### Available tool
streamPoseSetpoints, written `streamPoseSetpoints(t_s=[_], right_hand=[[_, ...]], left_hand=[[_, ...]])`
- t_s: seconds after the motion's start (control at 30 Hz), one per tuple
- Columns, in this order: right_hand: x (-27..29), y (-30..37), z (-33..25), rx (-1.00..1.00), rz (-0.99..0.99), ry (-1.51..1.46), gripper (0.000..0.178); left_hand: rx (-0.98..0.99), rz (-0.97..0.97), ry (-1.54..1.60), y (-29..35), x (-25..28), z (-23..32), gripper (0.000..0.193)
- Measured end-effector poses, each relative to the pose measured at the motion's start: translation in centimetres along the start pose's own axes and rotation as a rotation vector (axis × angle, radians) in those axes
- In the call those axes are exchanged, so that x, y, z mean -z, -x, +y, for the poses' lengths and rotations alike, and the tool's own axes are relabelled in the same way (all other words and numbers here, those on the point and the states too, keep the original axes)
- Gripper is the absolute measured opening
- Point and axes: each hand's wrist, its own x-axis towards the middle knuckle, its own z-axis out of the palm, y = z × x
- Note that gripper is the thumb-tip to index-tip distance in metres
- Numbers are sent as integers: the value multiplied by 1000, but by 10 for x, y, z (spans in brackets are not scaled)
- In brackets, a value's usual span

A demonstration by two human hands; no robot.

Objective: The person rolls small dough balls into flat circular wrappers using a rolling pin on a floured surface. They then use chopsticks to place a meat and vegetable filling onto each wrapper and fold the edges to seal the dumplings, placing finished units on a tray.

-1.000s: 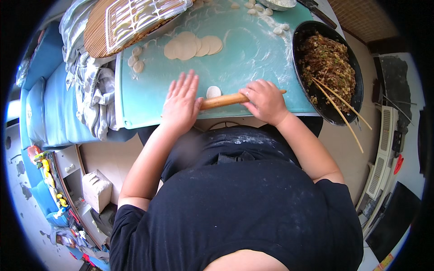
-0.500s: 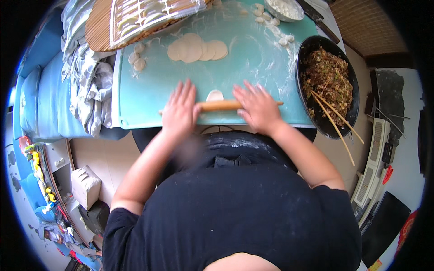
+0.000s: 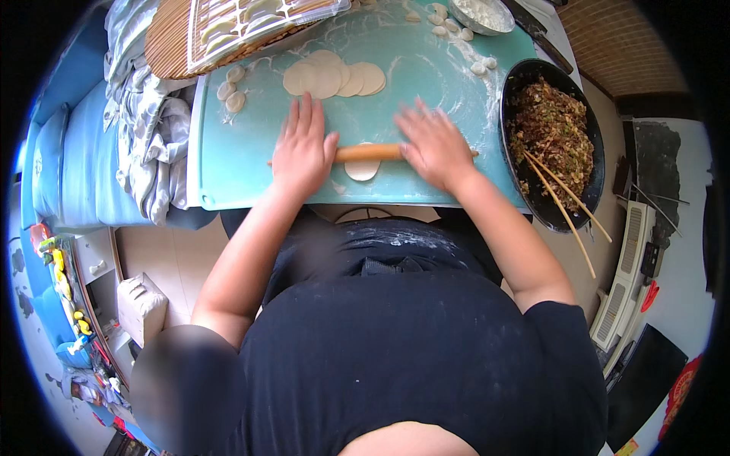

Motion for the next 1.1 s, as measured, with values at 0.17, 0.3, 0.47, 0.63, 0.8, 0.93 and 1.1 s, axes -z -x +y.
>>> streamPoseSetpoints(t_s=[0.17, 0.3, 0.47, 0.63, 0.8, 0.93, 1.1], right_hand=[[-12, 33, -5, -45, 58, -19, 57], [-5, 40, -13, 39, -46, -84, 55], [-7, -18, 7, -171, 81, 21, 53], [-14, 39, -14, 12, -12, -115, 55], [-5, -13, -2, 11, 19, -72, 55], [-18, -16, 4, -95, 94, -44, 56], [-4, 43, -26, 82, -51, -70, 59]], left_hand=[[-38, -70, -92, 30, 4, 18, 58], [-94, -305, -42, 43, 3, 10, 56], [29, 64, -156, -16, -9, -9, 59], [-26, -208, -188, 34, 7, 10, 61], [34, 47, -217, 4, -16, -24, 62], [120, 58, -210, -18, -8, -21, 64], [3, -167, -169, 49, 1, -8, 63]])
